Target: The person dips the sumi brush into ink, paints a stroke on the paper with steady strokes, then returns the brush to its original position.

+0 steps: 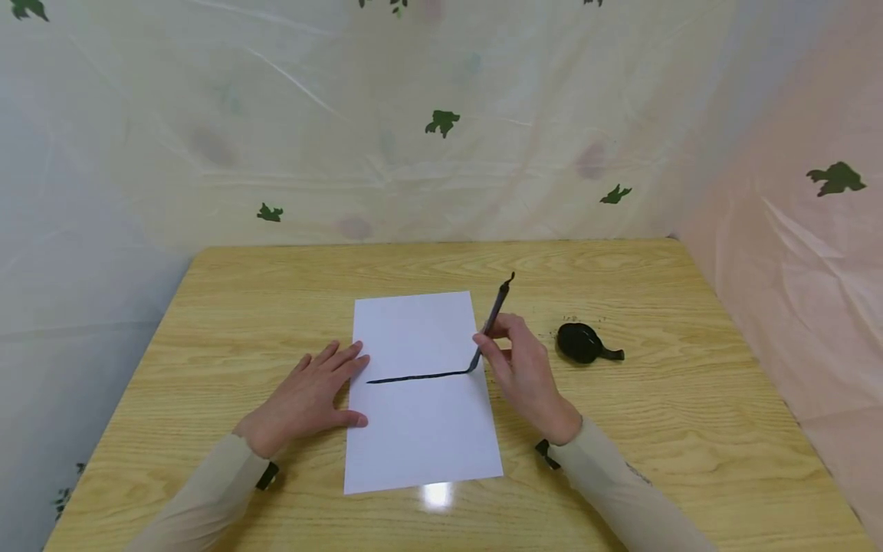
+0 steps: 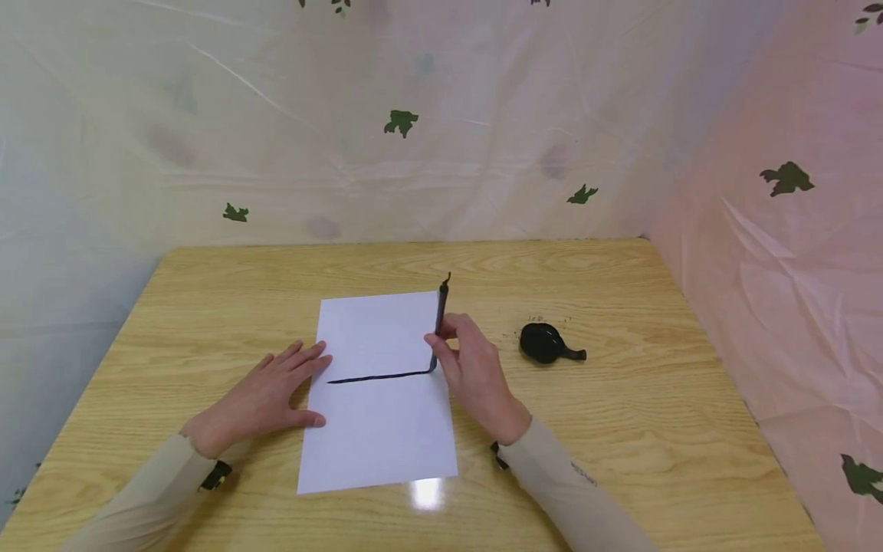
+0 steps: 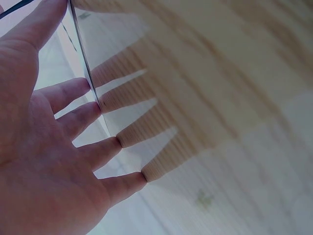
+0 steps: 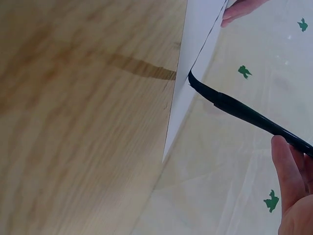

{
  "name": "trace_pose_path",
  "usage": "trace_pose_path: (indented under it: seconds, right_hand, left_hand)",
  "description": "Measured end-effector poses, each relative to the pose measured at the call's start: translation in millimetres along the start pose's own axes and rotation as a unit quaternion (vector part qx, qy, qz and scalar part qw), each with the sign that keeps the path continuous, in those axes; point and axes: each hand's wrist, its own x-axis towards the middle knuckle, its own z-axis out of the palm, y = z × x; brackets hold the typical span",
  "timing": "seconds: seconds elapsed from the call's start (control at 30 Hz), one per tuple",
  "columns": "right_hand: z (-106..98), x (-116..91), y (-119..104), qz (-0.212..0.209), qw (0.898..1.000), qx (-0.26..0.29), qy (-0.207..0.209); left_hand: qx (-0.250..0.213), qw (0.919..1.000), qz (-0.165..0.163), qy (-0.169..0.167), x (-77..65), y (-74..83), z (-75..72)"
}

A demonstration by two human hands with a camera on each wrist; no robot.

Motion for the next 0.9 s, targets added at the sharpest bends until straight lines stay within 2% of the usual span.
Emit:
trace_pose_path:
  seconds: [0.37,0.6,0.9]
  right_hand:
    - [-2.9,0.6,-4.6,0.015,1.000,0.016,0.011]
    - [-4.4,2.1,-4.4,0.031,0.998,0.039,0.033]
    - [-12.4,4.7,-6.1,0.016,0.997,0.054,0.061]
  left_hand:
    - [0.001,1.0000,0.000,0.002,-3.4,1.8,-3.3]
    - [-0.001,1.0000,-0.001,0.001,-4.2,1.8,-3.6]
    - [-0.004,1.0000,-0.003,-0.004,-4.6,1.4,-2.7]
